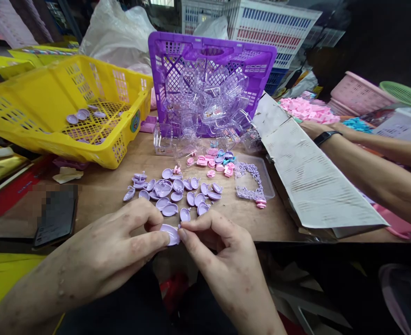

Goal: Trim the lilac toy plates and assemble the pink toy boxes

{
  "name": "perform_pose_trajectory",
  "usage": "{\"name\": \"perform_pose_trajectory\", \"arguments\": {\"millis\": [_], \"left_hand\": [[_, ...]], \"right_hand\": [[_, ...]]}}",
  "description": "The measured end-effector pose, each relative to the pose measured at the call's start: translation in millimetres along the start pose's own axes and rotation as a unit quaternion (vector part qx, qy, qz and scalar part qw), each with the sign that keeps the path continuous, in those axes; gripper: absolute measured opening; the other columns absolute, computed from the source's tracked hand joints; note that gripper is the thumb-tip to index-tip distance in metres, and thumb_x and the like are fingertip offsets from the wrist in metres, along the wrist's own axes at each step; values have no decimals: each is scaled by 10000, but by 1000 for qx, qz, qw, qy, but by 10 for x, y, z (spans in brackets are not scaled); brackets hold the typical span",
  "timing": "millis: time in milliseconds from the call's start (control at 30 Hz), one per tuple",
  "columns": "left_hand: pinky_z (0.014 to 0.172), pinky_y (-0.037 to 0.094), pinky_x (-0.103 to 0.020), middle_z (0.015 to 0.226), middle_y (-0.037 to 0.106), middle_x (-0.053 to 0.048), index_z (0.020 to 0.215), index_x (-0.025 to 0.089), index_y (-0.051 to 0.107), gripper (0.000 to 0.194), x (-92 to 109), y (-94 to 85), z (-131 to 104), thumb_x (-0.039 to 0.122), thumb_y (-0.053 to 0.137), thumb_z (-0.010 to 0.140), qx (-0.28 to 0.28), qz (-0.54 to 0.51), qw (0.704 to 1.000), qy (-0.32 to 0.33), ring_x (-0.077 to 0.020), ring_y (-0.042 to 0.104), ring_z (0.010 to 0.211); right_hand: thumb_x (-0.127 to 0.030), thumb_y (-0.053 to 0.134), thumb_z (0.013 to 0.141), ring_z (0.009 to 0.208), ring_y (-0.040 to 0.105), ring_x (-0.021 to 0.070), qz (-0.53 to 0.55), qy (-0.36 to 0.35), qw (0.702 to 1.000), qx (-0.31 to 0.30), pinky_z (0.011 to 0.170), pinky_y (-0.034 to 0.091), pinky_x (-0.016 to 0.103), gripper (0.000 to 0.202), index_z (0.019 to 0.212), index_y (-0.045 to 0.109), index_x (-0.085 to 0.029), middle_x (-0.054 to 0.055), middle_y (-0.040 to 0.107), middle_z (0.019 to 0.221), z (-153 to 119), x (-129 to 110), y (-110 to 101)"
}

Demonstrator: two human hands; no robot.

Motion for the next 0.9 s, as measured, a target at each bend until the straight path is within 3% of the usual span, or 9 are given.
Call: {"name": "perform_pose_trajectory", "arguments": {"millis": [233,333,433,600,733,900], "left_hand": [[750,516,-251,1036,627,-67,1113,121,641,138,49,-31,10,91,506,1120,36,-10,999,-9,-164,575,891],[793,547,-250,1038,653,-70,1124,129,629,114,58,-69,27,91,522,1120,61,-26,998,-21,-163,610,911],[822,562,-256,1042,668,-74,1132,128,634,110,74,-75,39,80,537,1110,68,-38,997,-24,-169,631,934],[783,571,-254,1018,659,-69,1073,134,652,132,61,-24,0,118,530,1124,59,-30,997,-40,-170,632,898],[792,576,-249,1052,665,-70,1142,135,662,130,6,18,-57,107,538,1115,52,-43,997,-43,-167,646,914],[877,580,-255,1080,654,-69,1168,144,671,126,-116,-18,-58,88,585,1094,68,-74,994,-51,-164,659,974]], "right_hand": [[-128,862,928,761,794,84,-93,-103,989,49,771,637,103,198,944,835,-323,-80,831,875,-102,-132,-20],[-129,861,931,787,809,103,-65,-100,988,99,785,656,132,224,974,855,-348,-70,845,906,-171,-108,-48],[-154,870,936,802,823,113,-45,-74,989,124,792,664,137,310,1131,877,-395,-54,864,969,-215,-55,-33],[-195,859,951,835,826,142,-18,-46,992,120,788,672,161,226,1063,906,-386,-19,865,977,-267,50,43],[-266,845,993,871,825,143,1,-12,994,107,820,670,162,173,1108,903,-381,-1,863,999,-274,173,51],[-450,678,1129,1053,833,208,56,31,997,40,934,711,301,237,1250,865,-370,52,822,1293,-155,257,73]]}}
Point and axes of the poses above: each hand's wrist, its own z-axis towards the middle knuckle, its own y-axis out of the palm, x = y × z, the point moved 8 cm from there along z, towards the middle knuckle
